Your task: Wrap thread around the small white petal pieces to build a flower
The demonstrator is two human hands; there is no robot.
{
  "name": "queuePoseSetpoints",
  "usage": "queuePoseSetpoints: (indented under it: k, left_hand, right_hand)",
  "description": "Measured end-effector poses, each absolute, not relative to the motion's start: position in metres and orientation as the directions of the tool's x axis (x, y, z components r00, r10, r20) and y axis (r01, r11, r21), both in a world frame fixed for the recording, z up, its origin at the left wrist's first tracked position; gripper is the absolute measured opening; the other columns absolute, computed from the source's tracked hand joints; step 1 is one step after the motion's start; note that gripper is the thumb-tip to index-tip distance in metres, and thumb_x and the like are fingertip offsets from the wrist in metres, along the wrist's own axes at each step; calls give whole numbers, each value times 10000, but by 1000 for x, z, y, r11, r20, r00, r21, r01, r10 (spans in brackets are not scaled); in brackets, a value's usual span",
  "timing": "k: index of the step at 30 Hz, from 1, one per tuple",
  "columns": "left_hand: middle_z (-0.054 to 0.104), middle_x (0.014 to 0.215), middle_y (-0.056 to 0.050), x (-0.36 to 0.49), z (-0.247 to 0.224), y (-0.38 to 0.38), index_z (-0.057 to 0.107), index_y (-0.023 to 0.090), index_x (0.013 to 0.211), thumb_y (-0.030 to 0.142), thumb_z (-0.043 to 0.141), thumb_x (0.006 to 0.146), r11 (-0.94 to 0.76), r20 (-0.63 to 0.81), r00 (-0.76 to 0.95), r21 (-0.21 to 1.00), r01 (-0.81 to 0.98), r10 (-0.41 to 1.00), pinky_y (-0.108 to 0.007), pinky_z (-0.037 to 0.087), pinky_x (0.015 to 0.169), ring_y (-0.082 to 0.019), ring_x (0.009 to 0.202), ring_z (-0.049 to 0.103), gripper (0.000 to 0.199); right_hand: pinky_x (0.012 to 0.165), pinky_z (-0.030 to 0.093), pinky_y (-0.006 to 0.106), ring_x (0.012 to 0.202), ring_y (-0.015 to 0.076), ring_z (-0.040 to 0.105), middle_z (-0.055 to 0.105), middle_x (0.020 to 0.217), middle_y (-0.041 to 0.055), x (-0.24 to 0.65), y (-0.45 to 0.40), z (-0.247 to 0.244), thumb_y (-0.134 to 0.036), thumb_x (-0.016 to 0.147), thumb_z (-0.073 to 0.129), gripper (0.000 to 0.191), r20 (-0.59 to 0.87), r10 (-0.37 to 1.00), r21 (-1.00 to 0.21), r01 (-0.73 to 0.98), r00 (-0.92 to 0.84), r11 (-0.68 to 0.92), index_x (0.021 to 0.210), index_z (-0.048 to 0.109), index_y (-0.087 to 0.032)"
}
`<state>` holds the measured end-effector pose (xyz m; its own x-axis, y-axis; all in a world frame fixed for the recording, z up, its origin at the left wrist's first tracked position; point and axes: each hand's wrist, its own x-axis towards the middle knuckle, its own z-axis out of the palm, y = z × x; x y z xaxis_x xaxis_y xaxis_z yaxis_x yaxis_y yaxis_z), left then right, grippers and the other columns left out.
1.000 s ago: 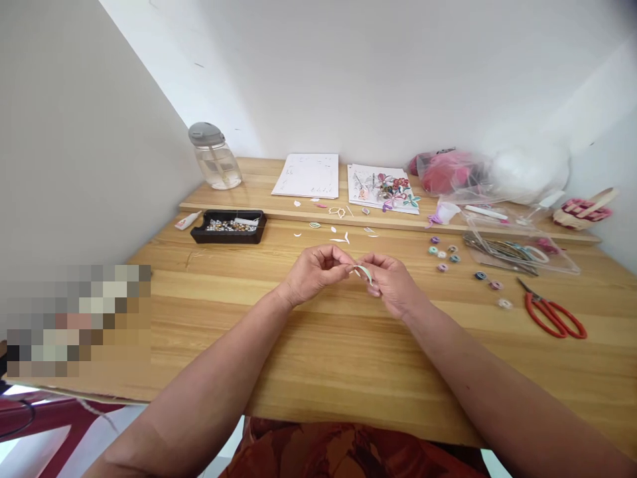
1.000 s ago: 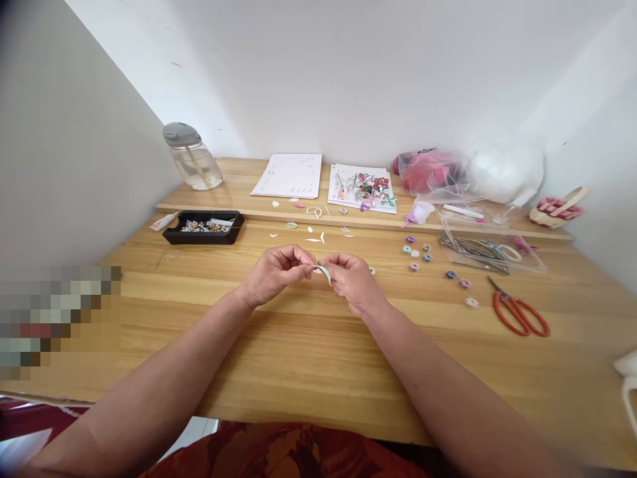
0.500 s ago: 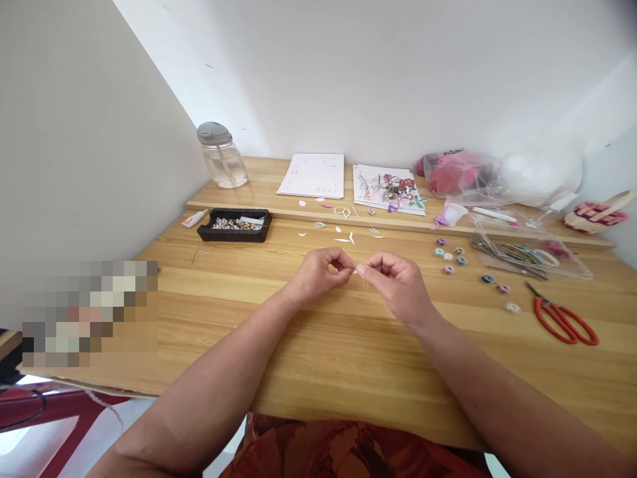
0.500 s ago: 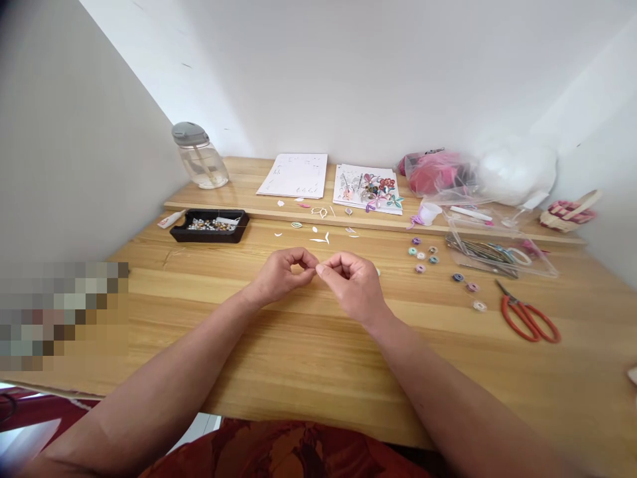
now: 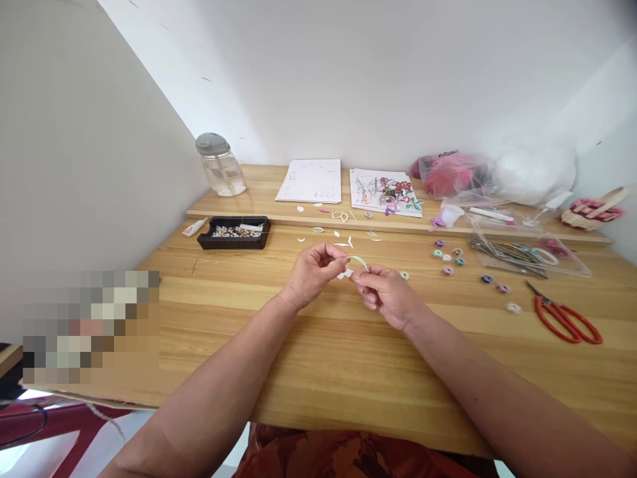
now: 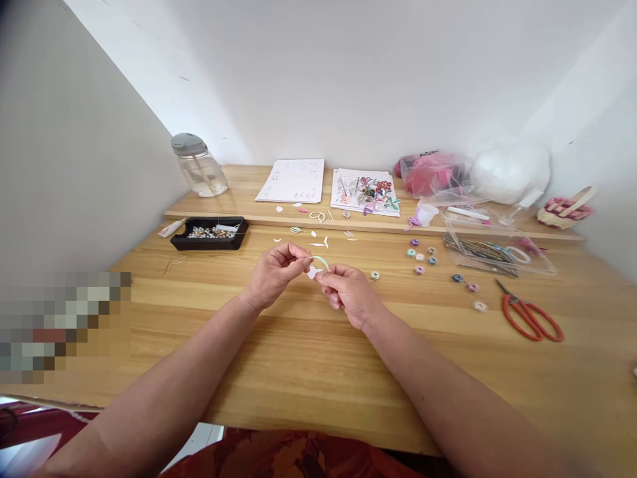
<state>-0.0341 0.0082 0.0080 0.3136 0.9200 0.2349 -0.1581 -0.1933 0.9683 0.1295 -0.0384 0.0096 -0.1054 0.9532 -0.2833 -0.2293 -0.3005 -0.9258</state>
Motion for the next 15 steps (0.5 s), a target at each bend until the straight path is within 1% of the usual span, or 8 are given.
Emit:
queuePoseSetpoints:
  k: [2, 4, 7, 9, 11, 13, 15]
  left_hand:
    - [625, 700, 1, -34, 4, 11, 605, 149, 762, 310, 721, 749, -192, 213, 224, 975, -114, 951, -243, 452, 652, -97, 643, 555, 198]
    - [627, 696, 0, -34, 1, 13, 611, 151, 763, 288, 711, 737, -197, 202, 162, 979, -48, 966, -245, 450, 634, -102, 632, 556, 171]
    - [650, 723, -12, -34, -2, 13, 621, 156, 737, 234, 675, 727, -275, 257, 154, 955, 110, 954, -253, 464, 651, -116, 656, 579, 95]
    - [663, 732, -14, -35, -1, 10, 633, 161, 726, 204, 648, 730, -360, 312, 233, 910, 206, 921, -255, 470, 675, -126, 685, 593, 45]
    - [669, 730, -11, -34, 2, 6, 645, 167, 726, 193, 633, 738, -429, 334, 357, 872, 235, 873, -252, 468, 683, -129, 696, 597, 31]
    - [677, 742, -11, -34, 5, 1, 655, 169, 741, 195, 631, 750, -449, 316, 474, 871, 198, 822, -252, 470, 701, -128, 707, 604, 37]
    - [685, 768, -22, -33, 8, -3, 662, 163, 763, 204, 639, 761, -414, 280, 550, 901, 132, 787, -260, 476, 737, -131, 729, 612, 47]
  right_hand:
    - [387, 230, 201, 389, 39, 369, 534, 562, -42, 125, -43, 11, -336, 664, 773, 289, -282, 953, -936, -184, -114, -299, 642, 535, -174]
    - [396, 276, 213, 401, 51, 400, 569, 594, -24, 121, -48, 14, -366, 689, 756, 287, -246, 963, -958, -126, -109, -259, 638, 549, -173]
    - [417, 303, 229, 420, 59, 399, 573, 604, -21, 119, -52, 18, -395, 724, 731, 275, -137, 988, -990, -15, -70, -138, 657, 578, -177]
    - [434, 296, 234, 445, 64, 383, 542, 583, -30, 121, -53, 22, -397, 735, 726, 263, -27, 999, -998, 62, -34, -25, 667, 592, -181]
    - [443, 278, 237, 465, 69, 364, 499, 554, -40, 125, -51, 25, -388, 736, 724, 254, 56, 998, -994, 94, -6, 56, 662, 594, -184]
    - [438, 256, 239, 463, 69, 344, 474, 532, -46, 130, -46, 29, -371, 720, 729, 249, 65, 998, -996, 56, 23, 63, 643, 579, -187]
    - [427, 236, 238, 441, 62, 325, 460, 509, -55, 134, -41, 30, -348, 688, 741, 254, 18, 998, -1000, -21, 59, 19, 620, 555, -189]
